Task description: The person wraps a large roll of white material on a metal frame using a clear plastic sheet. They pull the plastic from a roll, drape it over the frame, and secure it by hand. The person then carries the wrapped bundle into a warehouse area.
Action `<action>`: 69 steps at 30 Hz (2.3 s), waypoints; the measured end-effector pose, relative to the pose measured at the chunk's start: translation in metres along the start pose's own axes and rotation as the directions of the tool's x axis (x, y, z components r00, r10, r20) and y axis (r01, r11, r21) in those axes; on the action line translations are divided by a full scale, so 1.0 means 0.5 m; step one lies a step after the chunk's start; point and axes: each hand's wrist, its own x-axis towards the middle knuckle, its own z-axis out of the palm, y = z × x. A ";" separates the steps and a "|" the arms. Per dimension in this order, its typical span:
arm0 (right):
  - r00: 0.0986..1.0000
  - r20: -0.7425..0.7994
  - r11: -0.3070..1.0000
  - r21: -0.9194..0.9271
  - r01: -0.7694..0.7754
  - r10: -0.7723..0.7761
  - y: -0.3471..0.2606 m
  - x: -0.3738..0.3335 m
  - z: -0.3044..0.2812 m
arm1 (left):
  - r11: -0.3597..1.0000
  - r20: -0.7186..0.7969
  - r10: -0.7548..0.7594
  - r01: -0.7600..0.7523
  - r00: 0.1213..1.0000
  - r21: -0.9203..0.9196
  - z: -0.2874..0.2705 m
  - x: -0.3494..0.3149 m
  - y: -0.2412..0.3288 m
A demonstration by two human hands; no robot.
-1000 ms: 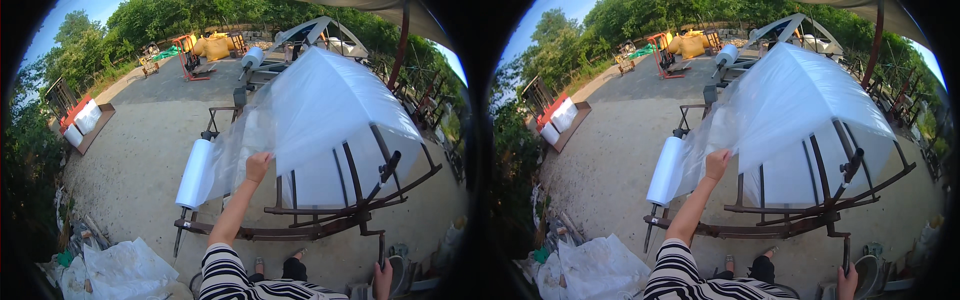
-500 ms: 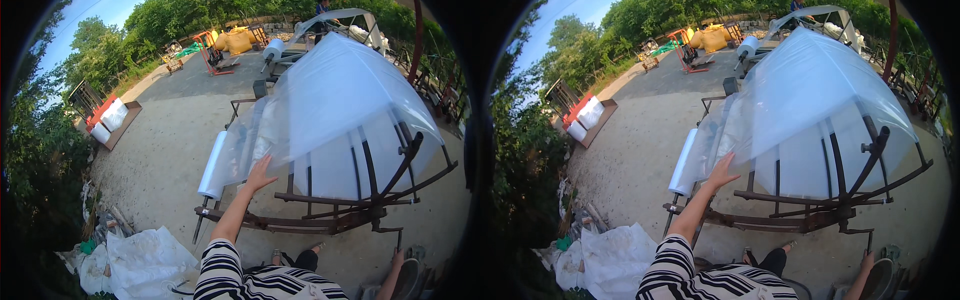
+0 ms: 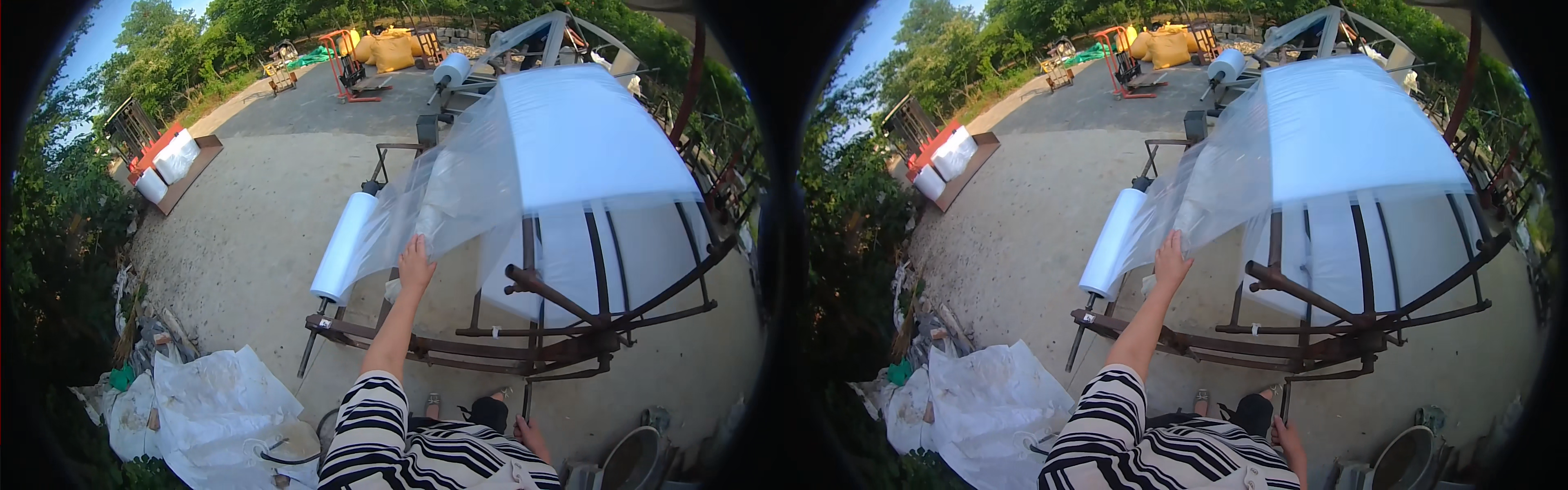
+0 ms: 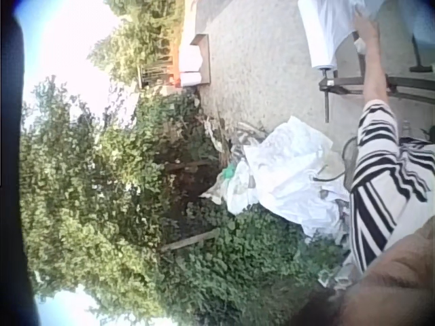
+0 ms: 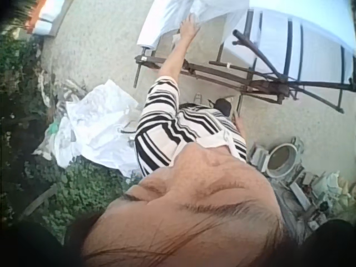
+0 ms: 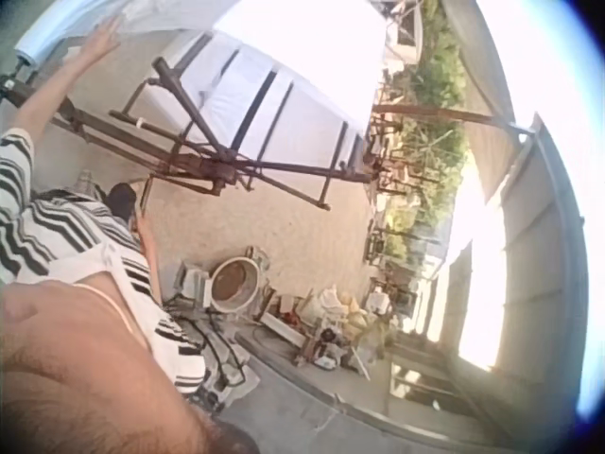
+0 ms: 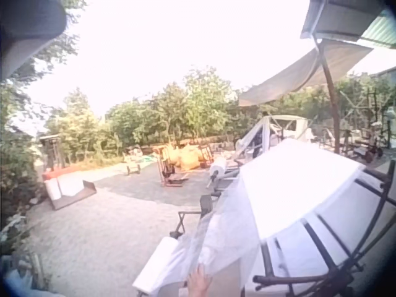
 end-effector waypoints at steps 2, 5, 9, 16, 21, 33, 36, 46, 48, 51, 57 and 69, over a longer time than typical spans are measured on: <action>0.991 0.080 0.992 -0.059 0.111 -0.106 -0.101 -0.101 0.018 | 1.000 -0.036 0.017 -0.017 0.999 0.009 0.001 0.003 0.000; 0.994 0.025 0.991 0.081 0.102 -0.104 -0.199 -0.243 -0.039 | 0.996 0.017 -0.051 0.050 0.999 0.072 -0.017 0.015 0.023; 0.845 -0.455 0.958 -0.193 0.214 -0.281 -0.316 -0.396 -0.117 | 0.998 -0.017 0.013 -0.012 1.000 0.067 0.013 0.060 0.034; 0.250 -0.531 0.492 -0.846 -0.205 -0.809 -0.131 -0.263 -0.573 | 0.812 -0.086 0.275 -0.279 0.958 -0.513 -0.087 0.100 0.179; 0.434 -0.655 0.566 -0.755 -0.332 -0.619 -0.059 -0.136 -0.709 | 0.872 -0.129 0.380 -0.401 0.916 -0.279 -0.107 0.109 0.160; 0.879 -0.470 0.963 -0.194 -0.188 0.077 0.199 0.245 -0.350 | 0.978 -0.065 0.202 -0.197 0.977 0.071 0.016 0.074 -0.010; 0.945 -0.321 0.976 -0.182 -0.117 0.053 0.179 0.225 -0.177 | 0.990 -0.098 0.114 -0.104 0.989 0.099 0.025 0.102 0.004; 0.999 -0.018 0.994 0.108 0.035 -0.033 -0.179 -0.189 0.007 | 0.788 -0.096 0.554 -0.558 0.827 -0.262 -0.157 0.165 0.138; 0.994 -0.059 0.990 0.096 0.103 -0.097 -0.235 -0.272 -0.038 | 0.875 0.162 0.465 -0.424 0.870 -0.233 -0.086 0.128 -0.011; 0.818 -0.454 0.930 -0.266 0.255 -0.354 -0.307 -0.381 -0.100 | 0.905 0.304 0.407 -0.335 0.862 -0.261 -0.084 0.049 -0.048; 0.331 -0.708 0.594 -0.705 -0.388 -0.624 -0.280 -0.327 -0.366 | 0.954 0.155 0.262 -0.231 0.953 -0.190 -0.134 -0.093 -0.043; 0.607 -0.778 0.804 -0.460 -0.377 -0.160 0.099 0.115 -0.614 | 0.992 0.078 -0.037 0.046 0.996 -0.119 -0.160 -0.299 -0.082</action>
